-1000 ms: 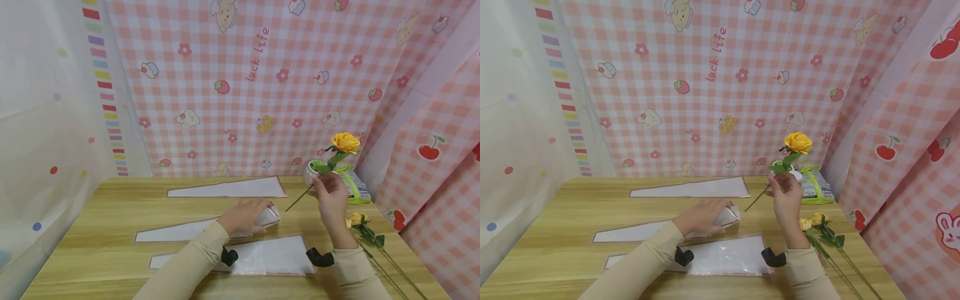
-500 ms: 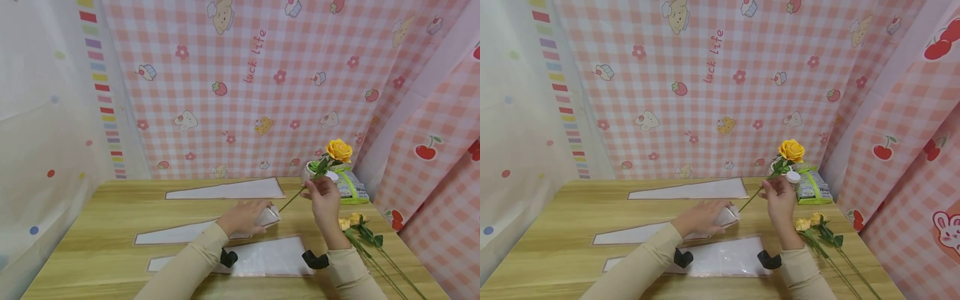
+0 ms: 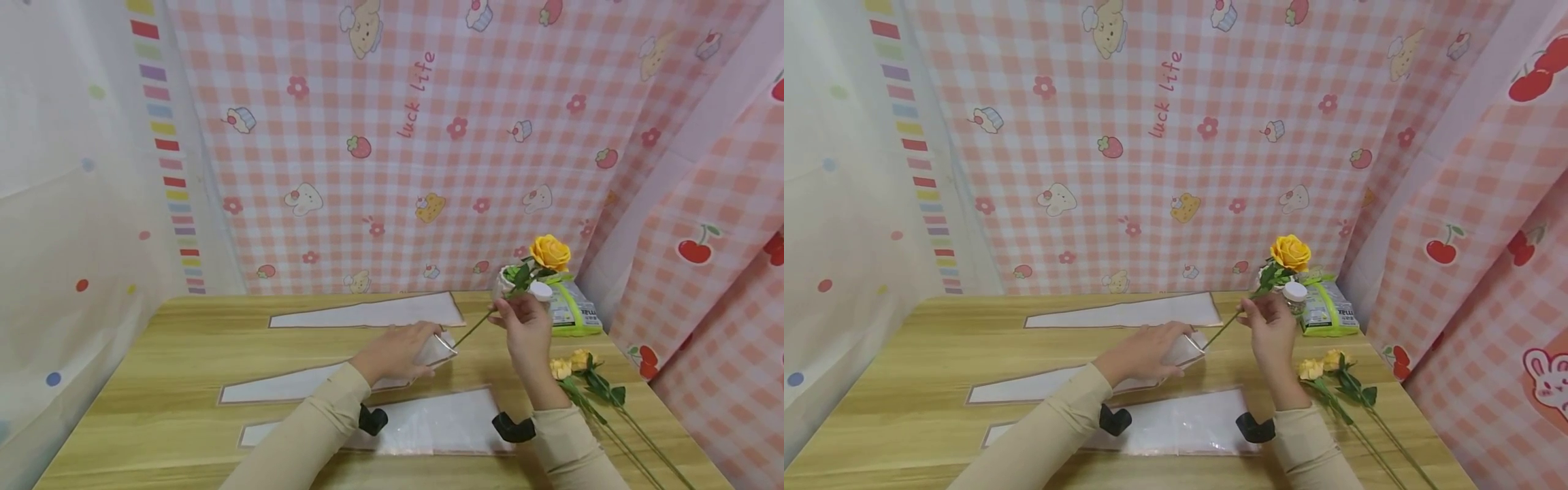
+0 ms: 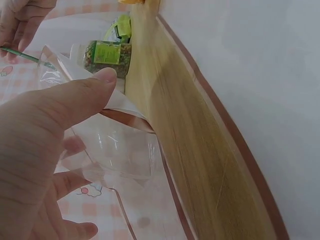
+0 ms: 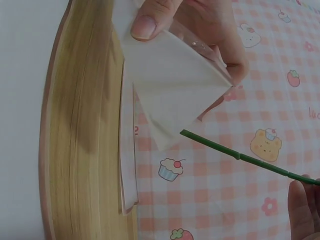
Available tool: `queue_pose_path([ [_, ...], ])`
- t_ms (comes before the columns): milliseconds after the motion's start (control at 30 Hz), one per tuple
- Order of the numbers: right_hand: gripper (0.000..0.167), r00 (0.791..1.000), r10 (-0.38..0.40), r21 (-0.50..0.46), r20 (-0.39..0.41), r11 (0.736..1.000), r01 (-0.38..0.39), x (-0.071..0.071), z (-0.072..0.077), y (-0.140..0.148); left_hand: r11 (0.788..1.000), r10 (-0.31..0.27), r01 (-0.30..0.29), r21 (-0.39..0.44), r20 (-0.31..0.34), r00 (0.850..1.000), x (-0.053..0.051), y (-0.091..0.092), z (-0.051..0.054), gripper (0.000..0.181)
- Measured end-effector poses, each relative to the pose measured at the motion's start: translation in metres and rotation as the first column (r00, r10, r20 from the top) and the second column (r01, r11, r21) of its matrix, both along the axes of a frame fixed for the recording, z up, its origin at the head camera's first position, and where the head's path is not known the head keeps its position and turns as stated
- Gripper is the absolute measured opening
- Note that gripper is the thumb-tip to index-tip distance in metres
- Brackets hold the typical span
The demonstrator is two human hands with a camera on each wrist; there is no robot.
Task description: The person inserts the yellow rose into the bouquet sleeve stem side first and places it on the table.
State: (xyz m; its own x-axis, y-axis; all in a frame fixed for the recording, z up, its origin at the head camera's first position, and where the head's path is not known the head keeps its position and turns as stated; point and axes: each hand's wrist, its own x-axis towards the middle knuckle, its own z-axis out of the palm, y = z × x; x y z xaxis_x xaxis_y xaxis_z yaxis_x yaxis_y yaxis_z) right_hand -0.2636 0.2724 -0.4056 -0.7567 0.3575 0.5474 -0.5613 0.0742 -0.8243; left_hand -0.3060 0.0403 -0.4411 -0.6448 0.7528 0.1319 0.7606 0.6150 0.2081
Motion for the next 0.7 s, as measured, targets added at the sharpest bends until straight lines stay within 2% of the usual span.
queue_pose_path([
  [100,0.015,1.000,0.005,0.005,-0.002,1.000,-0.005,-0.001,-0.003,0.001,1.000,0.002,-0.002,0.007,0.010,1.000,0.000,0.000,0.001,0.075],
  [267,0.017,0.999,0.012,-0.001,0.051,1.000,-0.012,-0.004,-0.009,0.002,1.000,0.004,-0.005,0.017,0.014,1.000,0.000,0.001,0.003,0.074],
  [467,0.024,0.989,0.028,-0.070,0.145,0.997,-0.018,-0.006,-0.015,0.001,0.999,0.008,-0.009,0.033,0.005,1.000,0.000,0.001,0.004,0.074],
  [700,0.023,0.970,0.078,-0.175,0.230,0.984,-0.037,-0.007,-0.023,-0.003,0.996,-0.026,0.028,0.079,-0.024,0.999,0.000,0.000,0.003,0.069],
])
